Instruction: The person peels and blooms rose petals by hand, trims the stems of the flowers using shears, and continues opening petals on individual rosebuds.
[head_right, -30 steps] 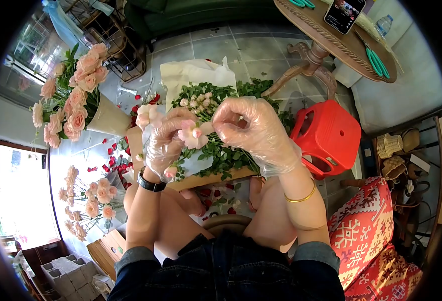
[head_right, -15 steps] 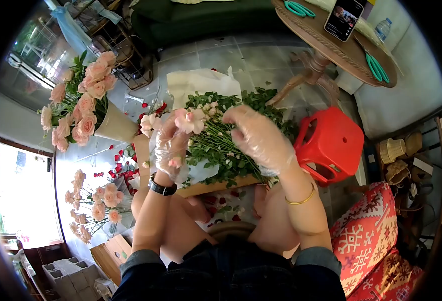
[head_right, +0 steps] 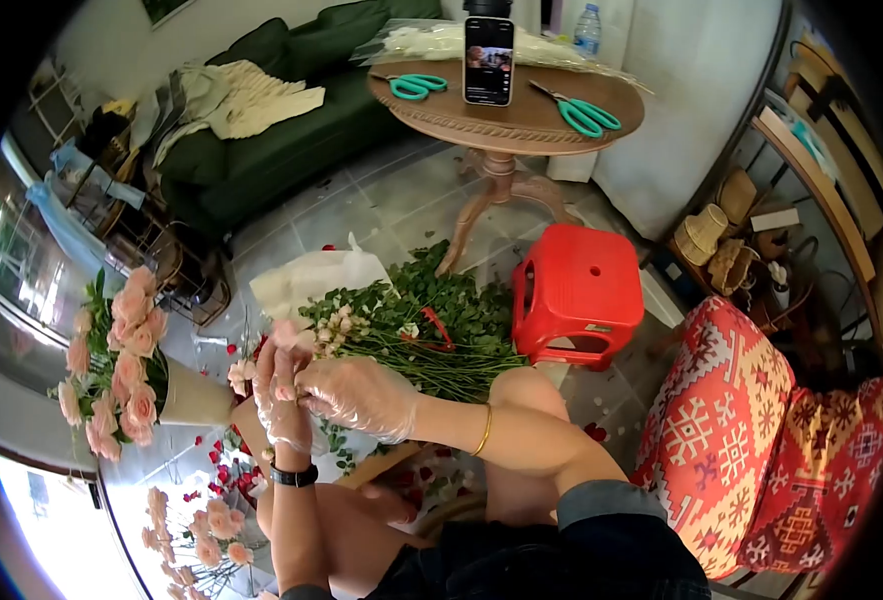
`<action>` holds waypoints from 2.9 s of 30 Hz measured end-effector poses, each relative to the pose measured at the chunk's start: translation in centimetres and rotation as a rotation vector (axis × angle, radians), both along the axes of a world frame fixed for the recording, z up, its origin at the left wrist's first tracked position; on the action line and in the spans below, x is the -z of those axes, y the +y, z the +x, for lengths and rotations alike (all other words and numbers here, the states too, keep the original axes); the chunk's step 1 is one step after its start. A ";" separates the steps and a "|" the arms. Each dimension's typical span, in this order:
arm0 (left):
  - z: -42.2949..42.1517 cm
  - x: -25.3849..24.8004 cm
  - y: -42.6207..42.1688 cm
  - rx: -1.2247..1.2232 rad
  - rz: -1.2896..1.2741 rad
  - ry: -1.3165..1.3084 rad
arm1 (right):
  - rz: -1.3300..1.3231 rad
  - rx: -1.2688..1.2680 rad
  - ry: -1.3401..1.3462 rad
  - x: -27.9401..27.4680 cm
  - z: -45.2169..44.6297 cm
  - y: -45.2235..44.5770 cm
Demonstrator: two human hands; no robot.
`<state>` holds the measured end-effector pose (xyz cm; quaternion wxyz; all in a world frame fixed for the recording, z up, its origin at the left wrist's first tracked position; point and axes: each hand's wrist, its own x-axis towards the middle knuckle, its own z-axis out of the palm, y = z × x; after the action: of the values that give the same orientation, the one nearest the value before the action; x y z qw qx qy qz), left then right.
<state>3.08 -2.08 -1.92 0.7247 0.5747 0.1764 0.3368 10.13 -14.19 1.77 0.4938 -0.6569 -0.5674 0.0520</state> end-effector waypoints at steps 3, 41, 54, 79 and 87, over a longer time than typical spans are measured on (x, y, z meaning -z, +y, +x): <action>0.0 -0.8 -0.9 0.011 0.063 0.048 | -0.039 0.061 0.030 0.0 0.7 -0.1; -0.7 -0.1 -1.7 0.040 0.098 -0.047 | 0.097 -0.029 0.425 -1.6 4.2 -0.6; -0.9 0.2 -1.8 0.142 0.067 -0.138 | 0.109 -0.035 0.277 -1.7 3.3 -0.4; -0.8 0.1 -0.4 0.123 0.373 -0.159 | -0.109 -0.142 0.649 -2.0 3.9 -1.1; -0.7 -0.4 -0.2 0.085 0.548 -0.085 | -0.245 -0.270 0.844 -2.4 4.3 -1.3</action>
<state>2.40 -2.28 -1.56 0.5627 0.7413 0.0238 0.3650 14.45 -15.51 4.16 0.5893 -0.5520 -0.3866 0.4456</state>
